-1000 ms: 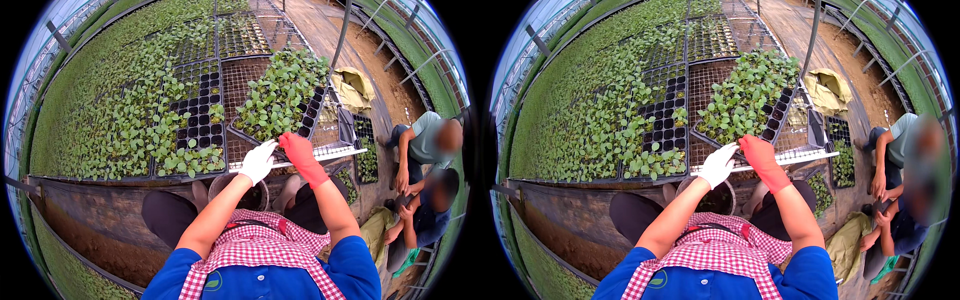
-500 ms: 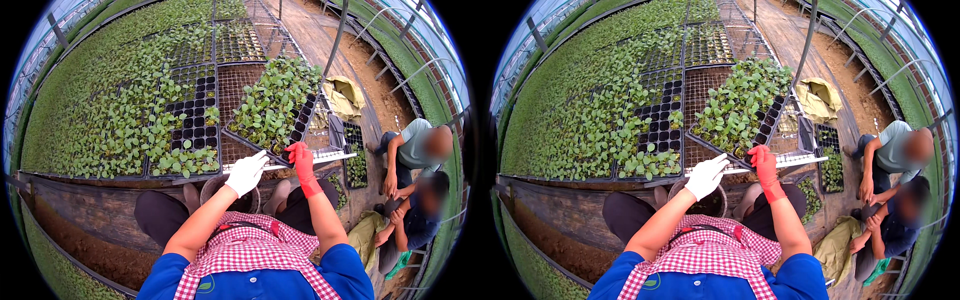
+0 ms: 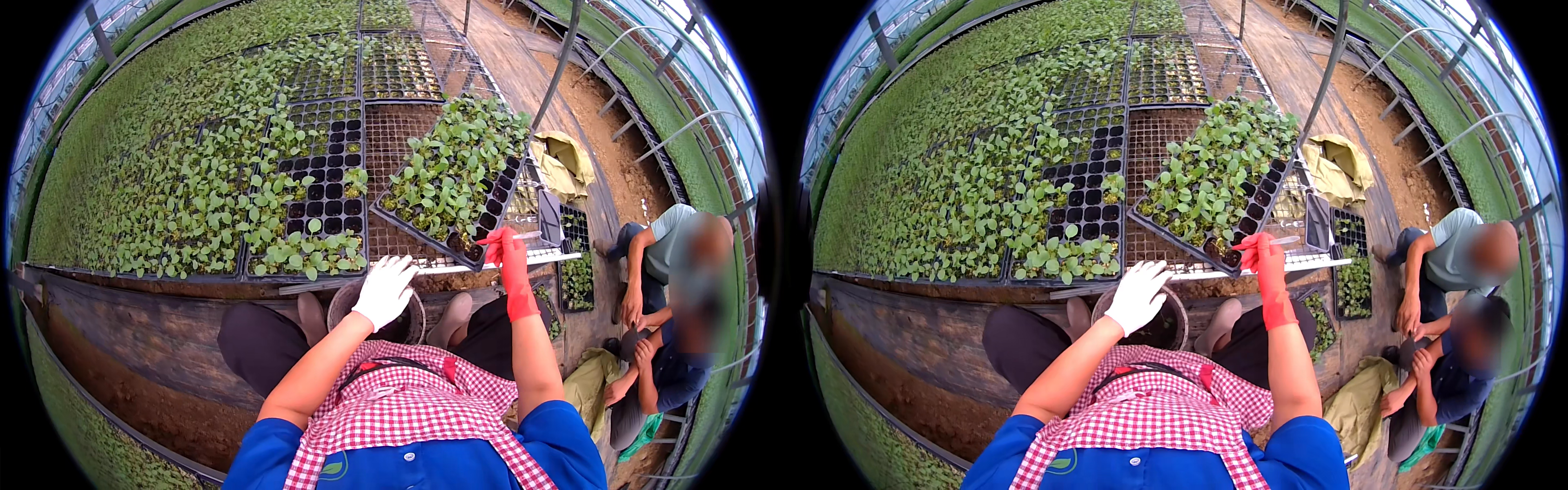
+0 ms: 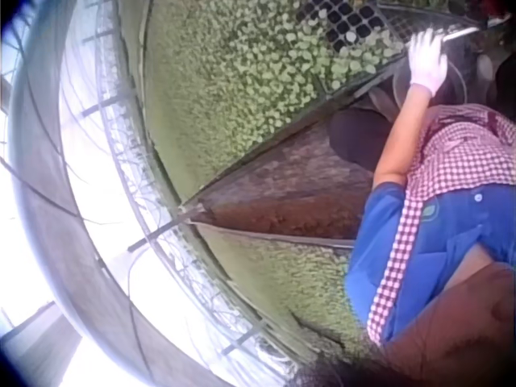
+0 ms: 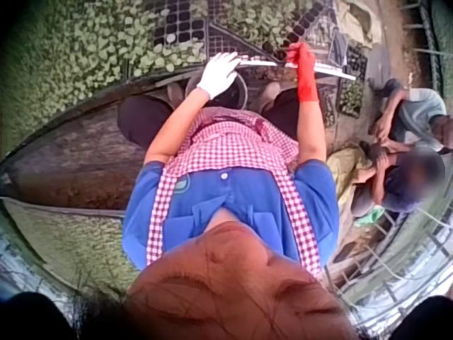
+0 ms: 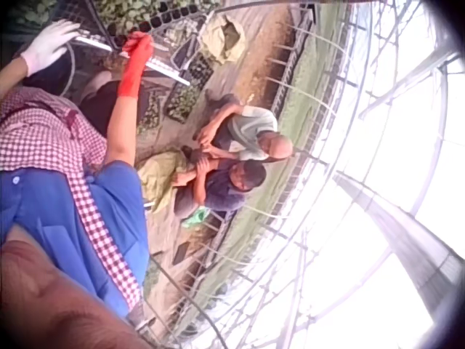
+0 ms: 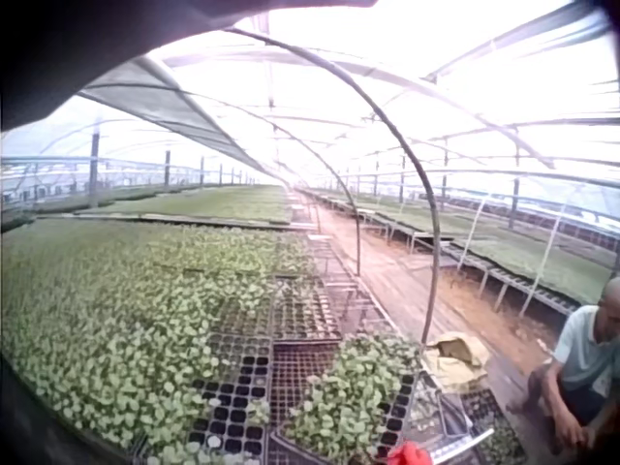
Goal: The person thins seedlings in a plastic tray by hand and with a small stick, removing excess plants and soil from individual cells and discarding them into a bucket.
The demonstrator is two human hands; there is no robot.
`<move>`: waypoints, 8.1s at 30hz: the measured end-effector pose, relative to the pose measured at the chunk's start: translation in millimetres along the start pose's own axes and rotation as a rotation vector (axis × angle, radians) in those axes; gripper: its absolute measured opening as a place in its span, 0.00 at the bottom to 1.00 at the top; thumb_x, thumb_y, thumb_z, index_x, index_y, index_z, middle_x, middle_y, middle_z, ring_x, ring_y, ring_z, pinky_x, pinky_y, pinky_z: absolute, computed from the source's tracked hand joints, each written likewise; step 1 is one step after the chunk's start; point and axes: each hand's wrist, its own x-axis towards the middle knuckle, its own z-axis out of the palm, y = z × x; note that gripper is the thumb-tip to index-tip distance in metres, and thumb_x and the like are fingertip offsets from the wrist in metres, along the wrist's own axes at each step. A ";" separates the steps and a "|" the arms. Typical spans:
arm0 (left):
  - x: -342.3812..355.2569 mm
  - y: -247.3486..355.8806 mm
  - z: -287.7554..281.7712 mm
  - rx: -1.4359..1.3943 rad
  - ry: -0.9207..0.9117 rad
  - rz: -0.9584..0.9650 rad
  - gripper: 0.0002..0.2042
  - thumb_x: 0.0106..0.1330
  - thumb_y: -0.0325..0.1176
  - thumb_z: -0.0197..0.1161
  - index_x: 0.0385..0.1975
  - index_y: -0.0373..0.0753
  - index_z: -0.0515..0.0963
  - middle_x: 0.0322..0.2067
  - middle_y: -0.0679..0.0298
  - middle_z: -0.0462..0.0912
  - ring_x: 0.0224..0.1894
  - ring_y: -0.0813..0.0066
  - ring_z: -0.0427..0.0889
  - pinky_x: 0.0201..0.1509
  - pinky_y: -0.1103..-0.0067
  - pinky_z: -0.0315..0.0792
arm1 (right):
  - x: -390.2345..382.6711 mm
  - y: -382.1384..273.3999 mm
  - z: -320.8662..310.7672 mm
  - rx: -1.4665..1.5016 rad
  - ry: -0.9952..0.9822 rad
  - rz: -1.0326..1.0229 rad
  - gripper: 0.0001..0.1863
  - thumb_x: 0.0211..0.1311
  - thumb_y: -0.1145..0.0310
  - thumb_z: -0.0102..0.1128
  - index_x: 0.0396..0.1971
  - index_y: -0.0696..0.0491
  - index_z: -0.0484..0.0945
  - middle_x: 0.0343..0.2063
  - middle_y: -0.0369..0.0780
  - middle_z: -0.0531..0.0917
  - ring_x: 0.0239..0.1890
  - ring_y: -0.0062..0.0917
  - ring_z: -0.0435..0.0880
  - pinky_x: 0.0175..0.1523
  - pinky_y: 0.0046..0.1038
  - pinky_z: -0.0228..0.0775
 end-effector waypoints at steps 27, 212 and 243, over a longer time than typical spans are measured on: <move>2.3 -5.7 16.2 -0.043 -0.062 -0.137 0.22 0.59 0.34 0.57 0.56 0.41 0.71 0.56 0.57 0.74 0.60 0.63 0.70 0.69 0.64 0.55 | -4.7 -21.7 14.2 -0.818 -0.130 -0.083 0.15 0.68 0.60 0.49 0.29 0.52 0.80 0.25 0.41 0.83 0.24 0.30 0.80 0.32 0.31 0.71; 38.6 31.1 -1.0 -0.279 -0.070 -0.066 0.17 0.60 0.38 0.56 0.48 0.38 0.75 0.49 0.54 0.78 0.46 0.55 0.78 0.50 0.67 0.72 | -0.2 -38.6 13.8 -0.241 -0.094 0.017 0.18 0.72 0.58 0.47 0.35 0.56 0.79 0.24 0.35 0.83 0.19 0.15 0.77 0.24 0.18 0.65; 58.1 28.5 12.2 0.076 0.022 0.011 0.14 0.57 0.32 0.56 0.42 0.37 0.76 0.40 0.58 0.78 0.36 0.61 0.79 0.37 0.66 0.72 | -20.1 -80.6 52.7 -0.185 0.018 -0.277 0.12 0.70 0.64 0.51 0.38 0.58 0.78 0.29 0.35 0.82 0.26 0.13 0.76 0.29 0.16 0.69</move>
